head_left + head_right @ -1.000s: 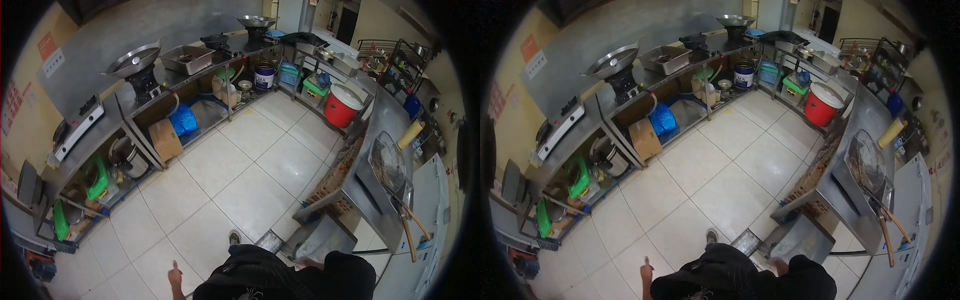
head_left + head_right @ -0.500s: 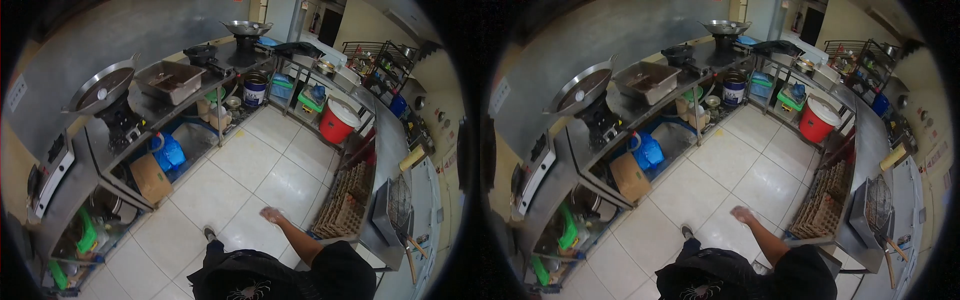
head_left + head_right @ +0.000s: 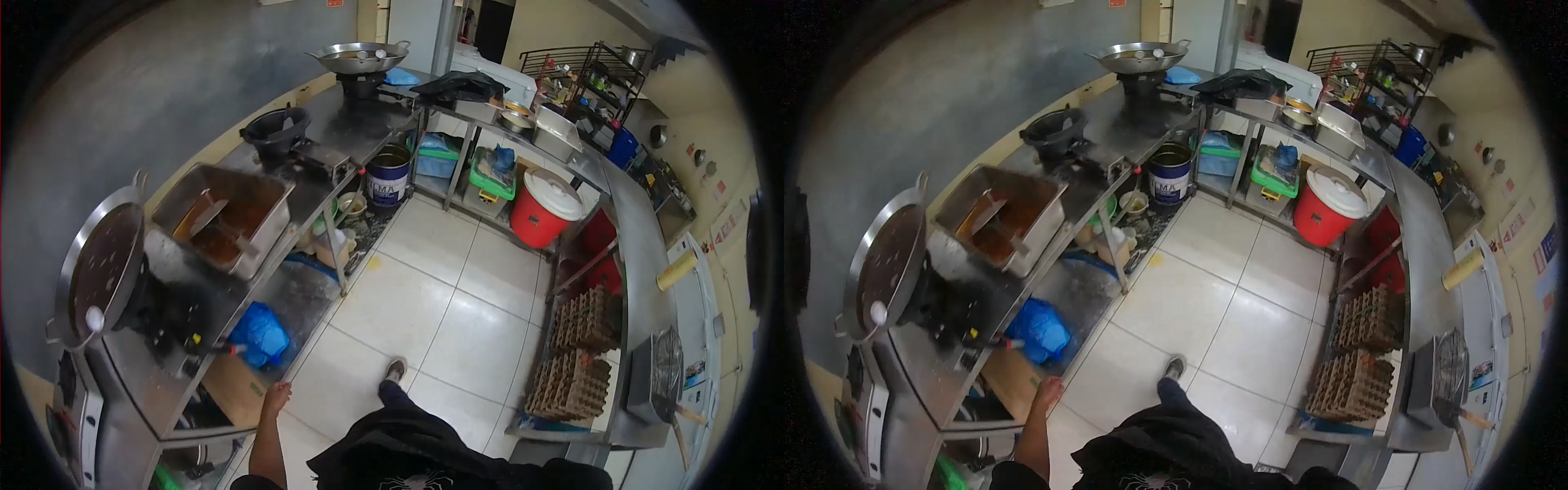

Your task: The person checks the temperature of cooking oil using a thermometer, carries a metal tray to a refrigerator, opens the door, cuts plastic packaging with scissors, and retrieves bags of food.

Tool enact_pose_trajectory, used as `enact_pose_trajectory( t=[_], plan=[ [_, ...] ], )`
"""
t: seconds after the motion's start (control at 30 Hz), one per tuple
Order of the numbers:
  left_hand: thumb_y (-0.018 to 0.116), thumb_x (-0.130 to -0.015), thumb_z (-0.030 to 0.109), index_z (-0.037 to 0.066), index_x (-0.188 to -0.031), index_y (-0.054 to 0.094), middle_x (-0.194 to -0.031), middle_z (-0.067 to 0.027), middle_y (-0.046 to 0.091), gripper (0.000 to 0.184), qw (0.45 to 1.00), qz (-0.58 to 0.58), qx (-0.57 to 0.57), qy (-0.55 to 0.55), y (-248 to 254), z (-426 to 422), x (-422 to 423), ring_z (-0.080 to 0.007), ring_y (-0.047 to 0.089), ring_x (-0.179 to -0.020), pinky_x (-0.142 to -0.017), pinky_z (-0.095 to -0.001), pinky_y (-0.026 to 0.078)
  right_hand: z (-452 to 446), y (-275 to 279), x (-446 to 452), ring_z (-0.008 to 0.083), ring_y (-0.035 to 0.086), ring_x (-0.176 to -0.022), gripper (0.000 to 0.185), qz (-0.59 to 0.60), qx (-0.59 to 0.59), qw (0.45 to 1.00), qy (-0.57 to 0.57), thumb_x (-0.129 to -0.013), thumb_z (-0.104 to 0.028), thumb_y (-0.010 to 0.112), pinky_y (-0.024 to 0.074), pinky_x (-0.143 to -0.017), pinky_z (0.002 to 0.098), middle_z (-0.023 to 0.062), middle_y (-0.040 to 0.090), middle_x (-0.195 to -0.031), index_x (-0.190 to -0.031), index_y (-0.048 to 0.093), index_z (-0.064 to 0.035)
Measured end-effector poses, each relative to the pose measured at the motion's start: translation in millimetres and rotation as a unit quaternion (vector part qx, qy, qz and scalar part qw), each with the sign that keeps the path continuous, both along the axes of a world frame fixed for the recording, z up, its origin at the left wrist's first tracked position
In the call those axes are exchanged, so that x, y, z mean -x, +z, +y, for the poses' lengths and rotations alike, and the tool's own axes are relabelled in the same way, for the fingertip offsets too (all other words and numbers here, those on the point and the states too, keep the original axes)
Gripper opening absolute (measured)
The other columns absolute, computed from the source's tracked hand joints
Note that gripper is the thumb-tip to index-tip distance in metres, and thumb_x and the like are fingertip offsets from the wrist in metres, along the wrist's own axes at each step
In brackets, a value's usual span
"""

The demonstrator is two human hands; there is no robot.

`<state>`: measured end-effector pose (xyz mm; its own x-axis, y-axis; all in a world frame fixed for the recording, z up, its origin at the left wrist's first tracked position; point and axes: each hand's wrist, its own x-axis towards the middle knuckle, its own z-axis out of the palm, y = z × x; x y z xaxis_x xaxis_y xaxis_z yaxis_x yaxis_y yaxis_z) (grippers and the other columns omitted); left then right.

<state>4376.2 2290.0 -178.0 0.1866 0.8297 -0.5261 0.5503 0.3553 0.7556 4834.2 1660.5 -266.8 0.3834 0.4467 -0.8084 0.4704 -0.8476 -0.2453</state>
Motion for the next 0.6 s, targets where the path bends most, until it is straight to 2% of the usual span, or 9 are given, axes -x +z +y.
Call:
enact_pose_trajectory(
  t=[0.07,0.13,0.27,0.3,0.33,0.37,0.4,0.47,0.6],
  plan=[
    [0.053,-0.084,0.026,0.002,-0.094,0.060,-0.076,-0.0072,0.062,0.027,0.999,-0.038,-0.015,0.027,5.9,41.9,-49.8,-0.0132,0.055,-0.059,-0.054,-0.0259,0.045,66.3,-1.8,-26.4,0.0249,0.058,-0.088,0.035,0.015,-0.004,1.000,-0.001,-0.088,-0.034,0.043,0.0447,-0.076,0.0421,0.0129,0.062,-0.091,-0.087,0.061,-0.0046],
    [0.054,-0.083,0.023,0.003,-0.100,0.059,-0.081,-0.0069,0.062,0.027,0.990,-0.116,0.038,-0.065,19.7,56.6,-91.3,-0.0134,0.057,-0.065,-0.055,-0.0279,0.046,146.6,-3.1,-65.8,0.0257,0.058,-0.089,0.037,0.023,-0.010,1.000,0.008,-0.089,-0.036,0.041,0.0443,-0.077,0.0431,0.0139,0.062,-0.090,-0.087,0.061,-0.0047],
    [0.052,-0.085,0.038,0.009,-0.124,0.046,-0.106,-0.0050,0.060,0.049,0.951,-0.061,0.267,-0.140,13.6,66.1,-144.2,-0.0163,0.055,-0.090,-0.071,-0.0326,0.047,362.1,47.3,-167.8,0.0274,0.058,-0.089,0.042,0.049,0.033,0.998,-0.031,-0.090,-0.039,0.037,0.0434,-0.078,0.0451,0.0158,0.062,-0.089,-0.087,0.062,-0.0051],
    [0.056,-0.084,0.041,0.005,-0.115,0.054,-0.100,-0.0043,0.062,0.048,0.906,-0.300,0.165,-0.248,16.8,64.2,-146.3,-0.0181,0.057,-0.088,-0.073,-0.0328,0.046,409.3,44.0,-201.2,0.0304,0.057,-0.092,0.047,-0.049,-0.112,0.991,0.057,-0.089,-0.043,0.037,0.0427,-0.081,0.0459,0.0184,0.061,-0.093,-0.088,0.061,-0.0027],
    [0.056,-0.083,0.041,0.005,-0.113,0.055,-0.099,-0.0044,0.062,0.047,0.894,-0.325,0.151,-0.268,18.0,70.8,-154.3,-0.0181,0.058,-0.087,-0.072,-0.0327,0.046,444.9,46.5,-235.1,0.0335,0.056,-0.096,0.047,-0.124,-0.228,0.961,0.095,-0.088,-0.044,0.039,0.0422,-0.085,0.0445,0.0189,0.060,-0.100,-0.095,0.061,-0.0030],
    [0.056,-0.083,0.041,0.005,-0.111,0.056,-0.097,-0.0045,0.063,0.045,0.915,-0.261,0.170,-0.256,19.0,81.7,-167.2,-0.0181,0.058,-0.086,-0.072,-0.0326,0.046,487.3,88.0,-251.4,0.0295,0.056,-0.078,0.041,-0.116,-0.324,0.938,-0.053,-0.089,-0.042,0.038,0.0439,-0.075,0.0405,0.0135,0.061,-0.082,-0.089,0.060,-0.0073],
    [0.057,-0.083,0.041,0.005,-0.108,0.057,-0.095,-0.0045,0.063,0.044,0.934,-0.169,0.196,-0.245,19.6,100.2,-184.1,-0.0180,0.058,-0.084,-0.072,-0.0325,0.047,523.9,105.0,-274.0,0.0322,0.054,-0.102,0.047,-0.061,-0.287,0.948,-0.123,-0.088,-0.043,0.042,0.0409,-0.091,0.0386,0.0176,0.058,-0.110,-0.112,0.055,-0.0044],
    [0.057,-0.083,0.041,0.005,-0.104,0.059,-0.092,-0.0047,0.063,0.042,0.939,-0.061,0.222,-0.255,12.5,143.2,-224.1,-0.0180,0.059,-0.082,-0.071,-0.0323,0.047,567.0,208.3,-283.4,0.0296,0.056,-0.100,0.044,-0.107,-0.350,0.916,-0.165,-0.088,-0.041,0.046,0.0427,-0.087,0.0368,0.0176,0.059,-0.106,-0.109,0.056,-0.0038],
    [0.059,-0.082,0.041,0.005,-0.095,0.063,-0.086,-0.0050,0.064,0.038,0.906,-0.062,0.216,-0.359,-9.5,233.1,-301.2,-0.0180,0.060,-0.077,-0.070,-0.0319,0.047,539.3,204.9,-285.7,0.0200,0.059,-0.085,0.042,-0.108,-0.403,0.862,-0.289,-0.088,-0.040,0.048,0.0473,-0.077,0.0328,0.0105,0.062,-0.093,-0.105,0.056,-0.0023]
  ],
)
